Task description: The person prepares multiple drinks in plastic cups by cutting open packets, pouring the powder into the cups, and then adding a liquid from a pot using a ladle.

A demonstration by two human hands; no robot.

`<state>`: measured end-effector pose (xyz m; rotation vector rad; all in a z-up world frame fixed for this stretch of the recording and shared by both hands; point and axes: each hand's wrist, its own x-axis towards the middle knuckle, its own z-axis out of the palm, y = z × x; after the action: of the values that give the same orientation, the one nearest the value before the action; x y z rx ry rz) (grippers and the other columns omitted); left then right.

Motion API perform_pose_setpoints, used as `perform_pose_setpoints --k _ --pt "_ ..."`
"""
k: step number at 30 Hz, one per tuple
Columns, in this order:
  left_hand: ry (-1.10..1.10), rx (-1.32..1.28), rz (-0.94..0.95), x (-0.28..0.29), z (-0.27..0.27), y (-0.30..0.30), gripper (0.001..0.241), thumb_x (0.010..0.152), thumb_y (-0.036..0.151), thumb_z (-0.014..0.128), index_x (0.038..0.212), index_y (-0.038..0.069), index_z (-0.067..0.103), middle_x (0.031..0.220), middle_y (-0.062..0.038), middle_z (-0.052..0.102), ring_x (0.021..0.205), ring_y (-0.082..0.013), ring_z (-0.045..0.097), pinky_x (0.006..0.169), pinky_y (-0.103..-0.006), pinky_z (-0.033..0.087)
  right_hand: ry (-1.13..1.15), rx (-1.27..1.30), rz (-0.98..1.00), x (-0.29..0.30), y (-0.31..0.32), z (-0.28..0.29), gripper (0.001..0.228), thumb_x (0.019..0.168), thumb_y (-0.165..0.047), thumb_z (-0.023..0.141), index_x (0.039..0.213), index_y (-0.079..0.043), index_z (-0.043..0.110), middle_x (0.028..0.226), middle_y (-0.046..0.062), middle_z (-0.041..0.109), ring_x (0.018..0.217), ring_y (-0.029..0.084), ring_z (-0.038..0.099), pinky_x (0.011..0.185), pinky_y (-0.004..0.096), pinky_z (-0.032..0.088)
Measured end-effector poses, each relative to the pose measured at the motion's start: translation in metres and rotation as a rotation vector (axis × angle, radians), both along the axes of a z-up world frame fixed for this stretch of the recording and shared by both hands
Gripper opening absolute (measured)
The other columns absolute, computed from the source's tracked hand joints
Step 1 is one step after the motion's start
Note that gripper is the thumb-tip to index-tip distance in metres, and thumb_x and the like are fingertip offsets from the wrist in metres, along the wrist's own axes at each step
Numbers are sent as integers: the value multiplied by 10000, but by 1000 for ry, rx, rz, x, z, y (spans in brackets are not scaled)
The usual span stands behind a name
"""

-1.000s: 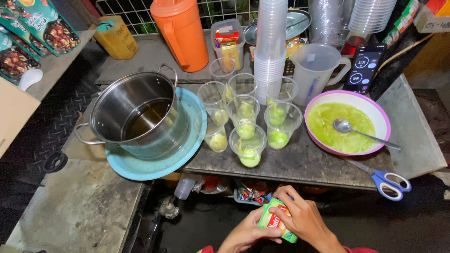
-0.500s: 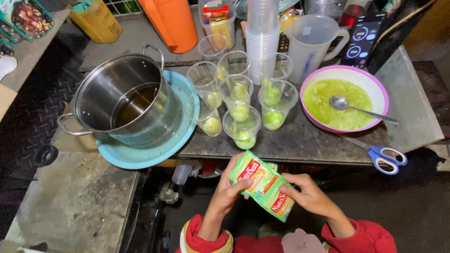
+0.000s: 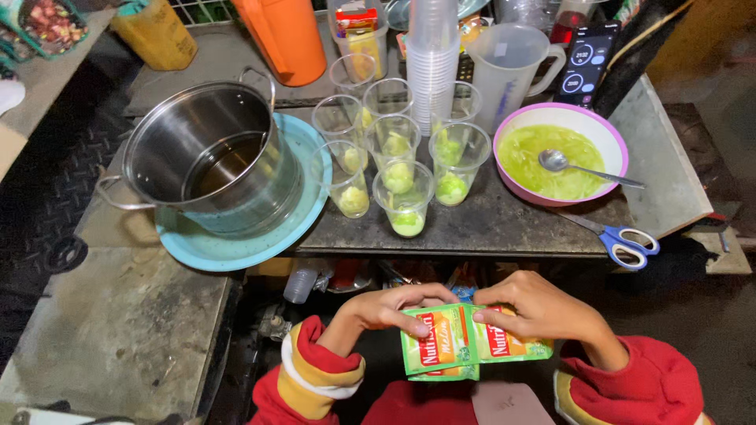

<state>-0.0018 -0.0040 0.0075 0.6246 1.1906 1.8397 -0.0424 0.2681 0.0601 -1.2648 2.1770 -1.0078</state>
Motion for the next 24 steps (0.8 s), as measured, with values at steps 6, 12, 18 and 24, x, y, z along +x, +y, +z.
perform_pose_setpoints --k 6,12,18,24 --pt "-229 148 -218 7 -45 -1 968 793 387 735 1525 -14 243 1480 -115 424 1338 -186 456 1084 -306 393 256 245 123 14 -5 -5 366 983 -379 531 699 -161 457 536 60 503 482 269 526 505 394 357" --pt "-179 -49 -169 1 -90 10 281 935 137 684 1143 59 512 1046 -45 693 921 -95 660 793 -232 536 330 388 90 20 -21 -22 339 938 -397 579 685 -179 522 586 124 592 610 387 610 518 467 407" --pt "-28 -242 -167 8 -87 2 303 1017 353 568 1212 122 575 999 42 636 872 -26 597 734 -174 476 307 385 137 18 -30 -35 304 933 -351 552 699 -174 472 565 112 554 567 396 538 515 464 362" --pt "395 -459 70 2 -55 -8 311 1006 415 544 908 135 636 732 114 514 691 2 423 595 -193 361 253 439 62 -2 -41 -37 425 933 -566 569 695 -215 552 537 102 576 613 394 575 544 456 378"
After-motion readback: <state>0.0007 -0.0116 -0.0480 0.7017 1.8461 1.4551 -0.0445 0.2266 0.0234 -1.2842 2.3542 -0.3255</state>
